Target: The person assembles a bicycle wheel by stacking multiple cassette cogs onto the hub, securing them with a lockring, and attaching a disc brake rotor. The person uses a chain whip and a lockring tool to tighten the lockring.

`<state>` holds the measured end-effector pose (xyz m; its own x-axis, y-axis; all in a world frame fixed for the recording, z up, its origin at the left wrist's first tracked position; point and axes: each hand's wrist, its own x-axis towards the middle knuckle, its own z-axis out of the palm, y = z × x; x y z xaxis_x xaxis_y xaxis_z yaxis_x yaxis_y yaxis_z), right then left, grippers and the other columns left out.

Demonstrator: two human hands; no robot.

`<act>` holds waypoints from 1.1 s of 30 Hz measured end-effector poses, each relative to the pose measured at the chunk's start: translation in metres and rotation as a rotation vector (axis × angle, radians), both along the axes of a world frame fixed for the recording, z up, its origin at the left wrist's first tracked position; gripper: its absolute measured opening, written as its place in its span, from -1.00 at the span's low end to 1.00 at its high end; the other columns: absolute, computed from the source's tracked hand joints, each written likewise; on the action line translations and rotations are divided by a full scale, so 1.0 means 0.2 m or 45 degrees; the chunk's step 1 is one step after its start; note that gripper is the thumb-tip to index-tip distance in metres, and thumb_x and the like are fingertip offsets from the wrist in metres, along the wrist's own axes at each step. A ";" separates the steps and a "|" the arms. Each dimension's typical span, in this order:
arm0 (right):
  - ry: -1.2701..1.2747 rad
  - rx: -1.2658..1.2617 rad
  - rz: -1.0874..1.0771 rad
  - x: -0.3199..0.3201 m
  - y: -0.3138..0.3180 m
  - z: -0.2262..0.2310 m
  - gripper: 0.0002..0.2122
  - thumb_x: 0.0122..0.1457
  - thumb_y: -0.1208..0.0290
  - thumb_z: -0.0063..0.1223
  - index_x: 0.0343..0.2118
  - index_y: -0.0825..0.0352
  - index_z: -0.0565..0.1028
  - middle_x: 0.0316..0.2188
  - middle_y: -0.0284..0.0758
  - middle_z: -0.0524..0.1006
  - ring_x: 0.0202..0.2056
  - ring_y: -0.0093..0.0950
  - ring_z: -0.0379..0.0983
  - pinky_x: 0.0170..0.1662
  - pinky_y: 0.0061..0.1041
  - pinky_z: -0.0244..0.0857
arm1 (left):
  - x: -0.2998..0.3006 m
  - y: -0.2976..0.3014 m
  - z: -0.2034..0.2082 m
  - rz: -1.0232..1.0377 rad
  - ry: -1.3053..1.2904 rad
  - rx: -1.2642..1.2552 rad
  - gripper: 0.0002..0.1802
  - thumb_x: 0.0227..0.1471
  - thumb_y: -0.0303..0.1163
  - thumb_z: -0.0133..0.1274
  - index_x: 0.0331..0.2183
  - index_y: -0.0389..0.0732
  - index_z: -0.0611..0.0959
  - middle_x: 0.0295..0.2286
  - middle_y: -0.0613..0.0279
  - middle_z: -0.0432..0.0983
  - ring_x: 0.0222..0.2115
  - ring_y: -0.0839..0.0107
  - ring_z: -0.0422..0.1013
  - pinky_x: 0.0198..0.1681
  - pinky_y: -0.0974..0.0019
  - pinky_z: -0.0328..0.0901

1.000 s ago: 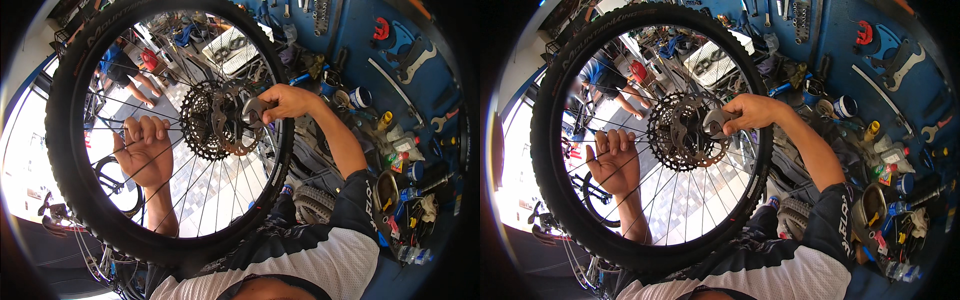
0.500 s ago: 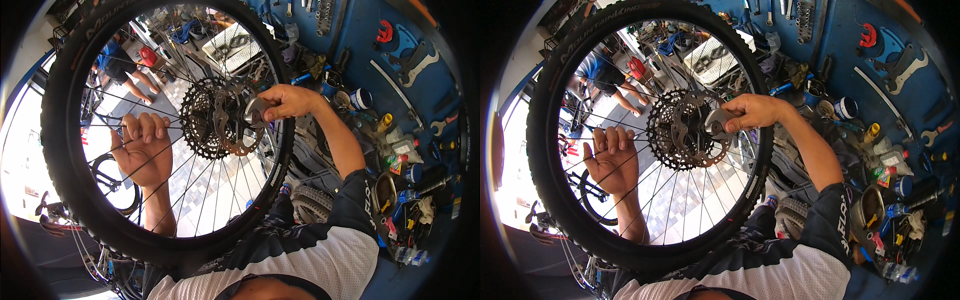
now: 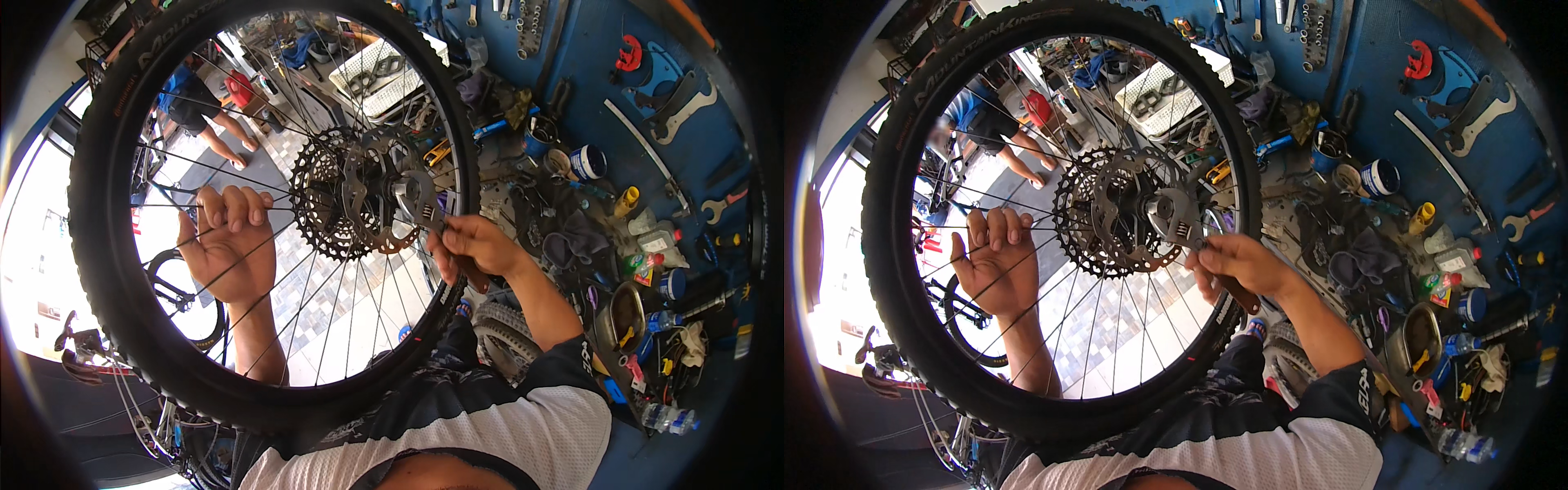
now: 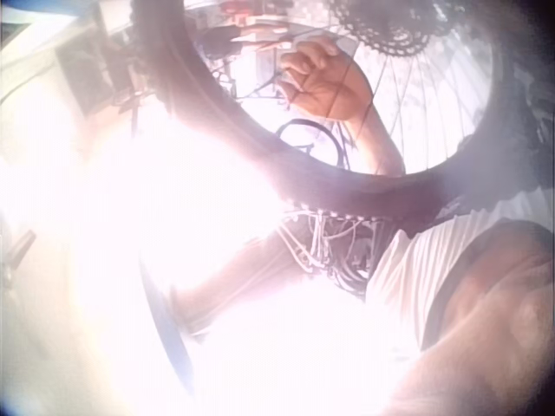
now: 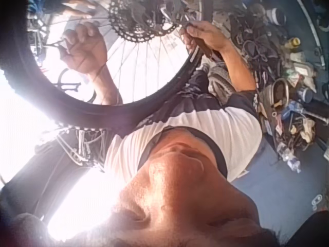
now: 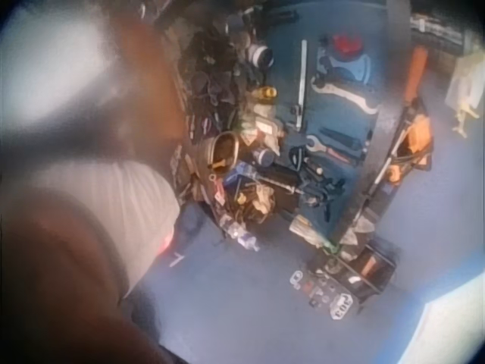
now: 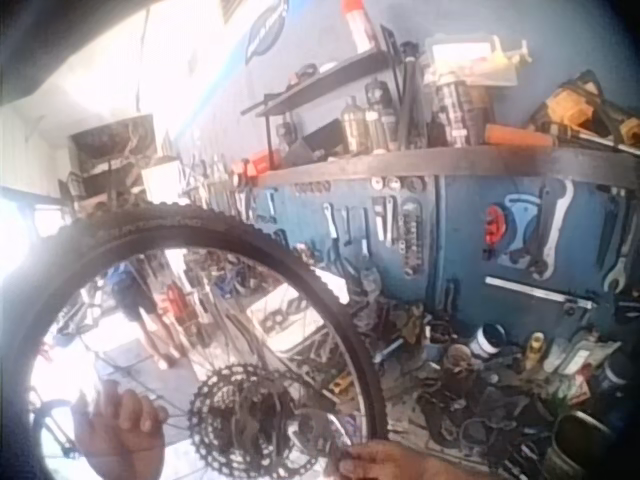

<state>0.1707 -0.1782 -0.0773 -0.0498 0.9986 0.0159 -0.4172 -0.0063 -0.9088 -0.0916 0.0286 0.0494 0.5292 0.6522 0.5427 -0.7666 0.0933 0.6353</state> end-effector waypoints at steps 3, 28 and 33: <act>0.101 0.061 0.262 0.05 -0.09 -0.15 -0.56 0.45 0.03 -0.09 -0.09 0.43 0.48 -0.55 -0.27 0.54 -0.56 -0.45 0.55 -0.50 -0.53 0.42 | 0.01 -0.02 0.02 -0.037 -0.008 0.005 -0.53 0.41 0.06 -0.44 -0.42 -0.05 0.28 -0.53 0.31 0.18 -0.36 0.28 0.20 -0.02 0.07 0.09; 1.389 0.107 0.018 -0.77 -0.14 0.06 -0.44 0.43 -0.27 -0.40 -0.46 0.18 0.27 -0.78 -0.49 0.10 -0.80 -0.55 0.06 -0.69 -0.50 0.00 | 0.08 -0.10 0.09 -0.013 0.016 0.035 -0.53 0.38 0.03 -0.49 -0.46 -0.07 0.21 -0.57 0.32 0.11 -0.45 0.37 0.05 -0.22 0.23 0.06; 1.432 0.118 -0.007 -0.81 -0.15 0.09 -0.44 0.43 -0.27 -0.41 -0.47 0.17 0.27 -0.78 -0.49 0.10 -0.80 -0.54 0.06 -0.69 -0.48 0.01 | 0.08 -0.12 0.09 -0.002 0.022 0.017 -0.52 0.38 0.04 -0.49 -0.47 -0.08 0.21 -0.57 0.33 0.09 -0.46 0.38 0.05 -0.24 0.25 0.06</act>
